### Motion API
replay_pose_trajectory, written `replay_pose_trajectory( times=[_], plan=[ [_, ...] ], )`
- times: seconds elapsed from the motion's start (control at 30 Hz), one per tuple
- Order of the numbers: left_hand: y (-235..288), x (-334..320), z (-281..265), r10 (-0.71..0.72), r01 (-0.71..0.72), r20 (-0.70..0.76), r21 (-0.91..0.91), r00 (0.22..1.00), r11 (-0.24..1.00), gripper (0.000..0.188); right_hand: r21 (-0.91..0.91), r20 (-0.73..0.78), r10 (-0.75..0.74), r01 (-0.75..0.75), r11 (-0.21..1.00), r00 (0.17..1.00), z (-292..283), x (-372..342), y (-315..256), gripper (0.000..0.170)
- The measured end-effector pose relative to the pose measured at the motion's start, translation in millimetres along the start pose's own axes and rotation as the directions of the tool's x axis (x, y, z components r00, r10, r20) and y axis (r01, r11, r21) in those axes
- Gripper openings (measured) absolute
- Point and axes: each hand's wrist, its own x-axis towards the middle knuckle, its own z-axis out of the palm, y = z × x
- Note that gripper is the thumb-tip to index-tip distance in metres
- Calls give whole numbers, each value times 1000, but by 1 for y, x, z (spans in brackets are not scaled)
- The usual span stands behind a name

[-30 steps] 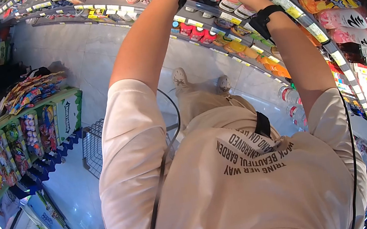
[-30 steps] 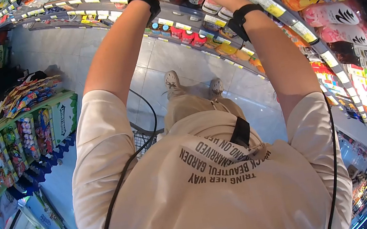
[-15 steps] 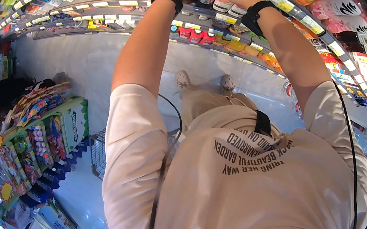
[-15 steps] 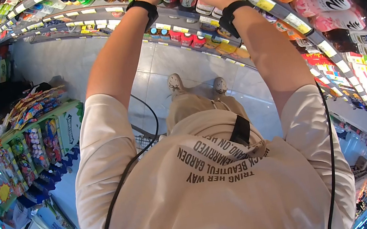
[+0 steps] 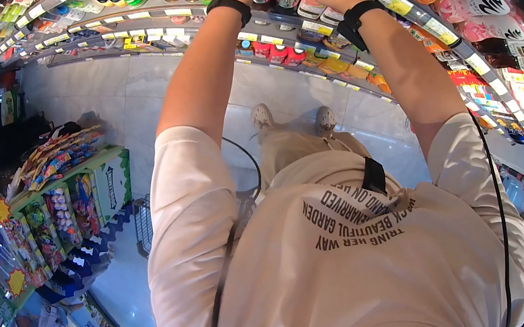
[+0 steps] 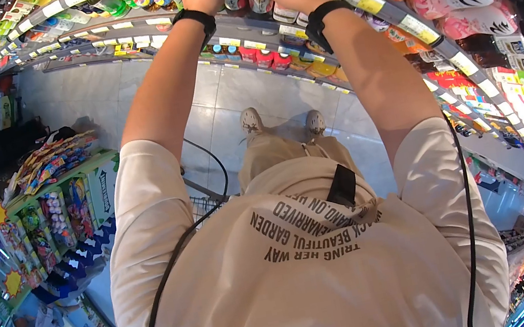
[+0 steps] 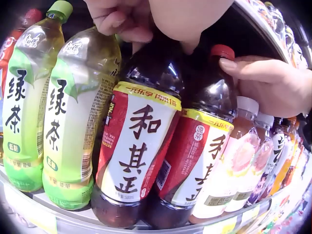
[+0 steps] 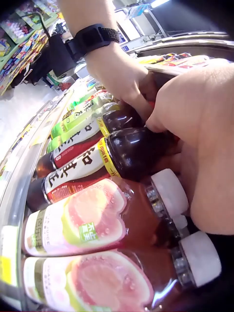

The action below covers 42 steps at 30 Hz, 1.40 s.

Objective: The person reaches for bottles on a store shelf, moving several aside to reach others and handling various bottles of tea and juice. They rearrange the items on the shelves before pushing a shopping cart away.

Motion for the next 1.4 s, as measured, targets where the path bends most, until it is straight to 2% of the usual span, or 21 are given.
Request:
replay_pose_trajectory(
  times=[0.03, 0.07, 0.1, 0.2, 0.23, 0.33, 0.37, 0.47, 0.6, 0.7, 0.8, 0.83, 0.93, 0.97, 1.03, 1.07, 1.13, 1.27, 1.33, 1.37, 1.4],
  plan=[
    [-2, -2, 0, -9, 10, 16, -22, 1000, 1000, 20, 152, 45, 147, -152, 977, 988, -3, -2, -15, 67],
    [-4, 0, 0, -17, 18, 29, -43, 999, 999, 20, 243, 39, 183, -187, 952, 982, -3, -5, -25, 67],
    [-5, 2, -1, -22, 25, 40, -63, 999, 998, 20, 205, 44, 189, -194, 959, 981, -4, -6, -30, 66],
    [2, 6, -3, -100, 97, 2, -290, 995, 952, 19, 207, 48, 215, -220, 953, 976, -8, -4, -42, 64],
    [-2, 8, -1, 9, -9, -2, -169, 1000, 986, 19, 211, 43, 214, -218, 953, 976, -8, -4, -41, 64],
    [3, 12, -12, -20, 27, 26, -317, 999, 948, 16, 227, 36, 210, -212, 950, 977, -4, -3, -38, 64],
    [-5, 8, -9, 29, -6, 115, -191, 993, 982, 16, 223, 42, 215, -219, 950, 976, -4, -3, -37, 63],
    [-15, 13, 2, -29, 50, 113, -184, 993, 982, 20, 220, 10, 188, -186, 958, 982, -2, -2, -36, 60],
    [-9, 14, -8, 7, 21, 87, -314, 996, 949, 22, 199, -93, 108, -87, 976, 990, 2, 1, -24, 56],
    [36, 19, -44, -222, 318, 239, -527, 945, 788, 19, 134, -212, -17, 46, 990, 977, 10, 7, -11, 53],
    [37, 20, -41, -235, 333, 242, -553, 941, 764, 18, 1, -305, -134, 141, 990, 943, 14, 9, -3, 51],
    [19, 21, -22, -142, 202, 175, -404, 974, 892, 19, -53, -322, -160, 151, 987, 933, 16, 7, -2, 50],
    [5, 11, -12, -121, 180, 161, -428, 979, 886, 21, -273, -344, -233, 141, 952, 909, 11, 0, -13, 50],
    [-1, 9, -8, -82, 116, 106, -362, 991, 925, 22, -333, -361, -288, 165, 928, 887, 9, 1, -17, 53],
    [-10, 4, 1, 11, -9, 8, -217, 1000, 976, 25, -281, -349, -281, 186, 942, 894, 5, -4, -22, 51],
    [-5, 4, -6, 11, 1, 53, -236, 999, 972, 26, -255, -342, -277, 195, 947, 898, 2, -7, -27, 51],
    [6, -4, -26, 6, 33, 145, -268, 989, 963, 27, -293, -242, -164, 89, 952, 956, -1, -14, -21, 53],
    [5, -10, -36, 13, 1, 155, -95, 988, 996, 33, -373, -159, -101, 34, 927, 982, -3, -23, -19, 61],
    [10, -8, -43, -60, 84, 218, -103, 974, 991, 38, -320, -130, -77, 32, 947, 988, -7, -23, -25, 63],
    [13, -7, -45, -96, 125, 247, -106, 964, 986, 40, -247, -64, -38, 21, 969, 997, -10, -19, -31, 65],
    [9, -5, -38, -91, 117, 214, -110, 972, 987, 41, -244, -95, -44, 19, 970, 995, -8, -15, -31, 64]
  ],
)
